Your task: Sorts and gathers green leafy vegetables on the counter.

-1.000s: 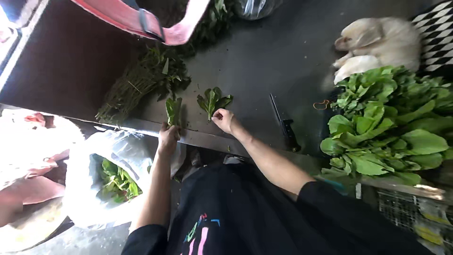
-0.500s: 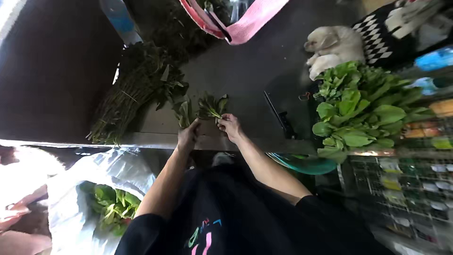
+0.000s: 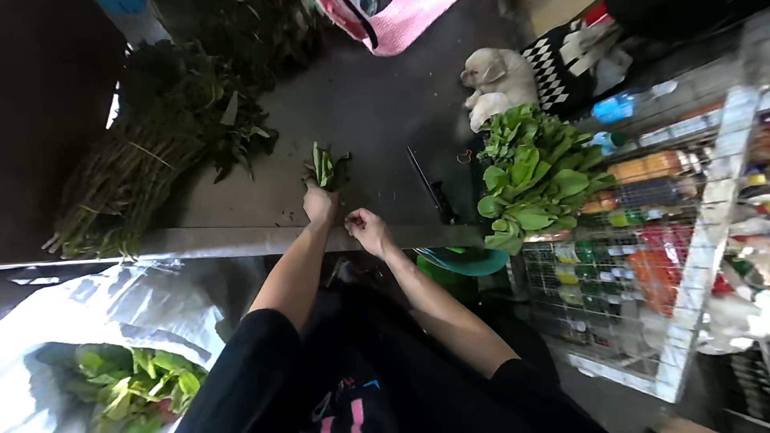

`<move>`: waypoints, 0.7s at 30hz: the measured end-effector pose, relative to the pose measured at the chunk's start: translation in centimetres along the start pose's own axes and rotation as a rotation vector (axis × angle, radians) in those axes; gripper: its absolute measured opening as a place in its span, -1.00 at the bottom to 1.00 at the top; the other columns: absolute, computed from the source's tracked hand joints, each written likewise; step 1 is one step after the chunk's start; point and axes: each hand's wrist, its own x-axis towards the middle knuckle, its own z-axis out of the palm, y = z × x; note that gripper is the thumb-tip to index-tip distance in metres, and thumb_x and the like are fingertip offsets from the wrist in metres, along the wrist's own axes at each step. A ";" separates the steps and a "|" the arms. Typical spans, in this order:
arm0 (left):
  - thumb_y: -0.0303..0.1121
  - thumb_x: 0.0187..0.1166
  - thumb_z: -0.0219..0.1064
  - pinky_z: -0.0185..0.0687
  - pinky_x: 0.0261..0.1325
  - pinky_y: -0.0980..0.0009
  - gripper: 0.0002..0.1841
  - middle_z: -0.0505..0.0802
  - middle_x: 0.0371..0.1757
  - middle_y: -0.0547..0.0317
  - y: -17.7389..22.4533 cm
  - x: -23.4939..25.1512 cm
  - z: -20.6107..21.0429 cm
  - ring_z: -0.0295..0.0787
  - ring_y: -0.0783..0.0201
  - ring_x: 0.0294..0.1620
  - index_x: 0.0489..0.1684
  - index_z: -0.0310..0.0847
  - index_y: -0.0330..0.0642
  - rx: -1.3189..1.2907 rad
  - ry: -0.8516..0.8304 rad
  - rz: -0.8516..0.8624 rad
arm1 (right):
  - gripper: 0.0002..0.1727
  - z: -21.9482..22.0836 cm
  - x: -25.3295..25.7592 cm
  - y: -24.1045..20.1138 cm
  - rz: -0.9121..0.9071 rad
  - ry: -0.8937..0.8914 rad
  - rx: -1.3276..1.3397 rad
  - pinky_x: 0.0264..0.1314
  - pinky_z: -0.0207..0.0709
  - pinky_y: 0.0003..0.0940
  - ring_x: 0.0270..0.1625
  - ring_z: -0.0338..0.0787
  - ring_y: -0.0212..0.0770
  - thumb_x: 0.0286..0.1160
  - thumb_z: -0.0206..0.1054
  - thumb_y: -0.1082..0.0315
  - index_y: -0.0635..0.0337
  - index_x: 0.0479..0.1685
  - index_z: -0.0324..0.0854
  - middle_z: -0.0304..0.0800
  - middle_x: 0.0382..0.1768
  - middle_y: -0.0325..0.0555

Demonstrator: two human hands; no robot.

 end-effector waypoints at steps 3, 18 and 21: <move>-0.09 0.36 0.54 0.66 0.21 -0.33 -0.21 0.81 0.19 -0.33 -0.3 0.5 0.0 0.79 -0.30 0.24 0.61 0.32 -0.18 0.039 -0.034 0.011 | -0.71 -0.4 -0.1 1.4 -0.005 -0.031 0.021 0.19 0.75 -0.14 -0.02 0.88 -0.15 0.67 0.35 0.25 0.22 0.20 0.69 0.85 0.04 0.02; -0.42 0.64 0.33 0.82 0.02 0.16 -0.70 0.87 -0.07 0.04 -3.3 -7.8 -1.6 0.85 0.18 -0.14 0.27 0.54 -0.23 -1.054 -0.275 0.217 | -0.45 -5.2 4.0 0.0 0.032 -0.447 0.700 0.11 0.76 -0.16 -0.03 0.86 -0.12 0.82 0.08 -0.08 0.23 0.37 0.57 0.84 -0.01 0.03; -0.46 0.62 0.34 0.82 0.00 0.17 -0.66 0.87 -0.05 0.01 -3.5 -8.6 -0.7 0.85 0.17 -0.13 0.34 0.51 -0.23 -1.007 -0.232 0.237 | -0.59 -5.6 4.1 -0.5 0.088 -0.492 0.784 0.11 0.75 -0.18 -0.05 0.83 -0.14 0.74 0.29 0.19 0.22 0.42 0.54 0.80 0.04 0.03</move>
